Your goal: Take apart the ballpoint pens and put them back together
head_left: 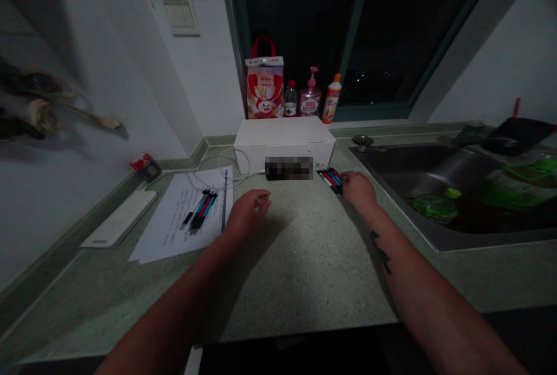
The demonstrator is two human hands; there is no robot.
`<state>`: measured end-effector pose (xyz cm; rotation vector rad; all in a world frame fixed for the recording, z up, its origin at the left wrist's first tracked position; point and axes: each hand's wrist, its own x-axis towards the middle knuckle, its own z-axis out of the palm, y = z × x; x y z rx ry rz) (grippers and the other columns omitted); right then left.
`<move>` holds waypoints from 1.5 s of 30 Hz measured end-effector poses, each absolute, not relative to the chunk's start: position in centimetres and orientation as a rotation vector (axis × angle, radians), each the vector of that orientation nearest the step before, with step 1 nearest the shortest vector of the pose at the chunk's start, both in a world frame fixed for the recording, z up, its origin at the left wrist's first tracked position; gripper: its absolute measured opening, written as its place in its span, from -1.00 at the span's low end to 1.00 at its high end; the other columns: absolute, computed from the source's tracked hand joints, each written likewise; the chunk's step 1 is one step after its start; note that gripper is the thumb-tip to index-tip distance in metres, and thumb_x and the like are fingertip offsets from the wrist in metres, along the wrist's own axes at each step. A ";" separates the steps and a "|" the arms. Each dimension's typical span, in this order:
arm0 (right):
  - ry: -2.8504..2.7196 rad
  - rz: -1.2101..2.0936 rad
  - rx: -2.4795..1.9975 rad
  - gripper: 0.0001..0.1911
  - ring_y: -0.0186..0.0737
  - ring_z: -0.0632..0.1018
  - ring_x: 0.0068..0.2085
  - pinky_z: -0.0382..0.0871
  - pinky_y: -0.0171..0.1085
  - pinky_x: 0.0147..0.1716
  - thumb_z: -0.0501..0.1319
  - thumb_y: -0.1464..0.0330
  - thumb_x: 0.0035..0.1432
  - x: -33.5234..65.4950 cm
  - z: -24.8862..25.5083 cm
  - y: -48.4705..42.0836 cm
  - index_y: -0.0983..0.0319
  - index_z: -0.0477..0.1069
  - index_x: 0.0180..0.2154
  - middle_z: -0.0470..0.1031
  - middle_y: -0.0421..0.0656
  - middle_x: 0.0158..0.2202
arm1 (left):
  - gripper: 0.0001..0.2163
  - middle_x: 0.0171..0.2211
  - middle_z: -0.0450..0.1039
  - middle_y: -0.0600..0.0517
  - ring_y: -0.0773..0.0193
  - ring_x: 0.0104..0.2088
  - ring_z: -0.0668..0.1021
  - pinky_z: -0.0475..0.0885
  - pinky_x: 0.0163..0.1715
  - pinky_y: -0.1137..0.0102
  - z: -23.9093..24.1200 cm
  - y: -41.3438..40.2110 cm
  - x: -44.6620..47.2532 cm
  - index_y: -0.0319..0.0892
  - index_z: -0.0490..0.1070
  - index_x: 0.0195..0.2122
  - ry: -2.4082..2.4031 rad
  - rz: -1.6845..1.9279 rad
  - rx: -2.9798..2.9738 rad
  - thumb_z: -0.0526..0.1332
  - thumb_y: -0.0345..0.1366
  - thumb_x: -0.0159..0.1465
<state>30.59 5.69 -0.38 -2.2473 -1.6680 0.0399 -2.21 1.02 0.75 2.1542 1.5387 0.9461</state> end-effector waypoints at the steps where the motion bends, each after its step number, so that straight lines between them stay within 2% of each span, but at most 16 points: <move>1: -1.661 0.030 -2.243 -0.58 -0.05 0.56 -0.05 0.33 -0.23 -0.12 0.03 0.43 0.29 30.4 -0.3 5.6 0.27 0.53 0.06 0.54 0.11 -0.03 | -0.77 -0.17 0.57 -0.08 0.16 -0.21 0.57 0.47 -0.10 0.26 1.2 1.2 -2.7 -0.17 0.49 -0.06 1.674 0.910 2.179 0.17 -0.30 0.29; 4: -1.642 -0.043 -2.213 -0.59 -0.03 0.56 -0.03 0.34 -0.22 -0.09 0.05 0.41 0.28 29.8 0.2 5.3 0.31 0.52 0.06 0.53 0.12 -0.03 | -0.67 -0.04 0.51 -0.26 -0.06 0.00 0.51 0.39 0.05 0.12 2.5 1.8 -5.0 -0.30 0.46 0.02 2.098 0.656 2.311 0.13 -0.27 0.30; 7: -1.654 -0.100 -2.170 -0.60 0.00 0.55 -0.03 0.34 -0.21 -0.08 0.06 0.40 0.28 29.2 0.7 5.0 0.33 0.52 0.06 0.53 0.12 -0.03 | -0.64 -0.06 0.47 -0.37 -0.21 0.00 0.49 0.42 -0.10 0.08 3.2 2.4 -7.6 -0.35 0.46 0.00 2.503 0.282 2.165 0.09 -0.23 0.30; 9: -1.663 -0.105 -2.154 -0.61 0.01 0.55 -0.04 0.35 -0.20 -0.09 0.06 0.37 0.30 28.9 1.0 4.8 0.33 0.52 0.04 0.53 0.11 -0.04 | -0.66 -0.09 0.48 -0.38 -0.19 -0.05 0.52 0.43 -0.16 0.10 3.3 2.7 -8.9 -0.37 0.47 -0.04 2.583 0.099 2.014 0.07 -0.26 0.29; 12: -1.684 -0.110 -2.135 -0.62 0.01 0.54 -0.05 0.35 -0.19 -0.09 0.06 0.35 0.31 28.4 1.4 4.5 0.32 0.52 0.03 0.53 0.11 -0.05 | -0.65 -0.07 0.47 -0.38 -0.16 -0.05 0.52 0.43 -0.20 0.14 3.1 2.8 -9.5 -0.37 0.49 -0.05 2.614 0.014 1.953 -0.01 -0.36 0.30; 15: -1.717 -0.118 -2.098 -0.62 0.00 0.53 -0.05 0.35 -0.18 -0.08 0.06 0.36 0.30 27.9 1.7 4.2 0.32 0.52 0.03 0.53 0.10 -0.06 | -0.63 -0.07 0.47 -0.39 -0.15 -0.03 0.52 0.44 -0.21 0.15 3.1 2.6 -9.2 -0.37 0.50 -0.06 2.599 -0.005 2.000 -0.06 -0.39 0.30; 20: -1.790 -0.110 -1.984 -0.63 0.02 0.52 -0.05 0.33 -0.15 -0.03 0.07 0.37 0.30 26.6 2.0 3.6 0.32 0.52 0.03 0.53 0.10 -0.06 | -0.64 -0.10 0.52 -0.38 -0.16 -0.06 0.57 0.47 -0.20 0.14 3.2 2.4 -8.7 -0.41 0.49 -0.04 2.547 -0.022 1.957 -0.01 -0.42 0.27; 31: -2.019 -0.022 -1.569 -0.73 -0.08 0.55 -0.09 0.38 -0.18 -0.04 0.11 0.40 0.31 22.3 1.1 2.0 0.26 0.57 -0.10 0.57 -0.03 -0.16 | -0.64 -0.07 0.51 -0.37 -0.08 -0.08 0.60 0.47 -0.21 0.23 3.2 1.8 -6.5 -0.41 0.45 -0.03 2.374 -0.228 2.216 -0.08 -0.45 0.32; 38: -2.027 0.037 -1.567 -0.75 -0.07 0.55 -0.09 0.38 -0.16 -0.05 0.12 0.41 0.32 22.2 1.0 1.9 0.24 0.56 -0.10 0.57 -0.03 -0.15 | -0.69 -0.14 0.54 -0.35 -0.10 -0.10 0.60 0.47 -0.19 0.19 3.4 1.4 -6.2 -0.37 0.48 -0.08 2.302 -0.241 2.249 0.02 -0.42 0.27; 41: -2.066 0.112 -1.485 -0.75 -0.08 0.55 -0.08 0.38 -0.15 -0.05 0.12 0.38 0.34 21.9 1.1 1.5 0.23 0.54 -0.08 0.57 -0.04 -0.14 | -0.71 -0.14 0.53 -0.29 -0.04 -0.14 0.60 0.46 -0.17 0.21 3.3 1.4 -5.6 -0.33 0.49 -0.09 2.210 -0.126 2.304 0.03 -0.42 0.28; 45: -2.238 0.287 -1.192 -0.66 -0.08 0.49 0.07 0.35 -0.13 0.05 0.15 0.31 0.35 20.7 0.8 0.7 0.20 0.41 0.12 0.51 -0.03 0.05 | -0.72 -0.08 0.50 -0.13 0.09 -0.10 0.57 0.44 -0.11 0.29 2.3 1.0 -3.6 -0.19 0.49 0.00 1.774 0.312 2.429 0.06 -0.33 0.36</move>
